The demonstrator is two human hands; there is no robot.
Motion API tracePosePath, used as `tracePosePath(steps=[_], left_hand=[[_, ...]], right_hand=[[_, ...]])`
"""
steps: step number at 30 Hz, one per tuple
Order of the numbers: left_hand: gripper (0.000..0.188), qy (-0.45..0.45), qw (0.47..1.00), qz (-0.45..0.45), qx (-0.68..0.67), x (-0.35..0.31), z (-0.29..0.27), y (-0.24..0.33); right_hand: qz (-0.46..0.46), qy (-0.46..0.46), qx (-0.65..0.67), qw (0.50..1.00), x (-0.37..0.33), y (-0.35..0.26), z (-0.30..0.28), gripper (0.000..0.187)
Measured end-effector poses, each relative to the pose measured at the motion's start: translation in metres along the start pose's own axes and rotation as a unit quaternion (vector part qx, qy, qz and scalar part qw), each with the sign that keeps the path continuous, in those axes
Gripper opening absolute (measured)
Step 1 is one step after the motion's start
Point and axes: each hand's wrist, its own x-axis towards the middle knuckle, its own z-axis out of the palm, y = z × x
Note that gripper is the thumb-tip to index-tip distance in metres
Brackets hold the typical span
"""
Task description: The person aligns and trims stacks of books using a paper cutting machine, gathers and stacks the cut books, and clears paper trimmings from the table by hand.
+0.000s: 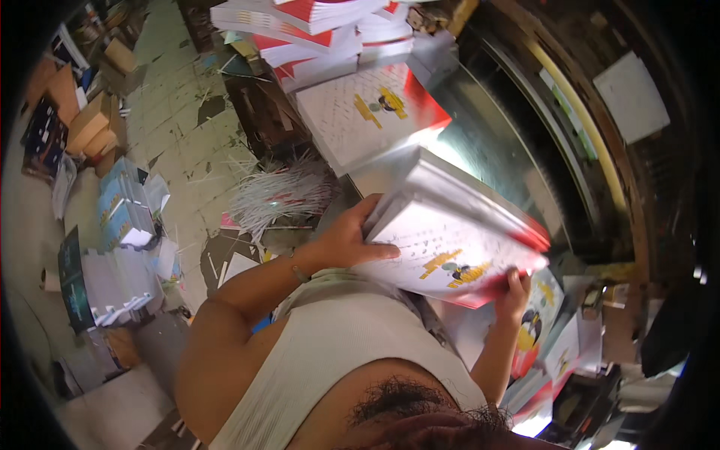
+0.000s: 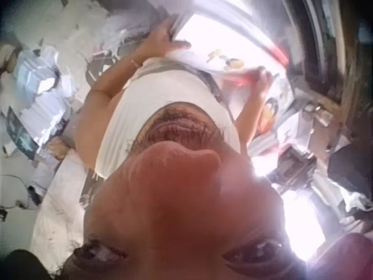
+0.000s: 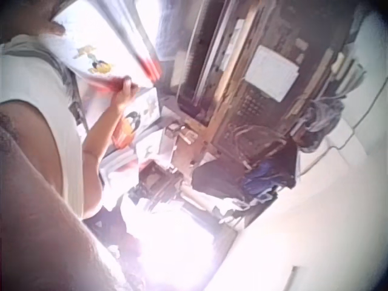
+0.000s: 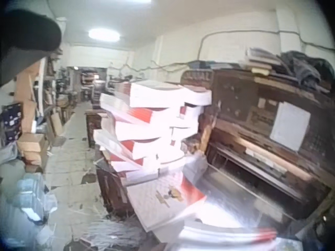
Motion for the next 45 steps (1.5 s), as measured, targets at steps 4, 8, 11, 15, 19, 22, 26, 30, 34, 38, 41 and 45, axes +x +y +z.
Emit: tracePosePath(steps=[4,8,11,15,19,22,26,30,34,38,41,45], left_hand=[[0.081,-0.097,0.991,0.050,0.078,0.023,-0.017,0.024],[0.085,-0.069,0.993,0.088,0.045,0.049,-0.011,-0.006],[0.089,-0.024,0.994,0.099,0.024,0.071,-0.012,-0.038],[0.089,0.007,0.993,0.102,0.052,0.085,-0.014,-0.042],[0.080,0.038,0.988,0.107,0.107,0.086,-0.005,-0.052],[0.086,0.021,0.990,0.084,0.111,0.081,-0.006,-0.062],[0.087,0.006,0.992,0.054,0.116,0.085,-0.005,-0.071],[0.087,0.007,0.988,-0.008,0.155,0.080,0.000,-0.068],[0.080,0.001,0.998,0.007,0.061,0.073,-0.008,-0.069],[0.078,-0.039,0.990,-0.013,0.133,0.068,-0.018,-0.066],[0.077,-0.037,0.979,0.031,0.197,0.074,-0.022,-0.063],[0.072,-0.044,0.968,0.084,0.232,0.077,-0.035,-0.055]], right_hand=[[-0.070,-0.049,0.036,0.996,-0.018,-0.032,0.003,0.054],[-0.122,-0.025,0.027,0.992,-0.013,0.003,0.023,0.054],[-0.117,0.029,0.040,0.992,0.009,0.029,0.010,0.042],[-0.092,-0.045,-0.055,0.993,0.037,0.026,0.016,0.036],[-0.091,0.029,-0.093,0.991,0.043,0.034,0.031,0.047],[-0.138,0.065,-0.066,0.986,0.028,0.037,0.038,0.046],[-0.125,0.037,-0.080,0.988,0.042,0.057,0.017,0.042],[-0.125,0.051,-0.011,0.991,0.028,0.068,0.041,0.050],[-0.133,0.039,-0.018,0.990,0.023,0.067,0.036,0.049],[-0.126,-0.006,-0.006,0.992,0.024,0.061,0.046,0.047],[-0.149,-0.005,0.005,0.989,0.031,0.058,0.050,0.044],[-0.138,0.023,-0.067,0.988,0.036,0.063,0.037,0.039]])
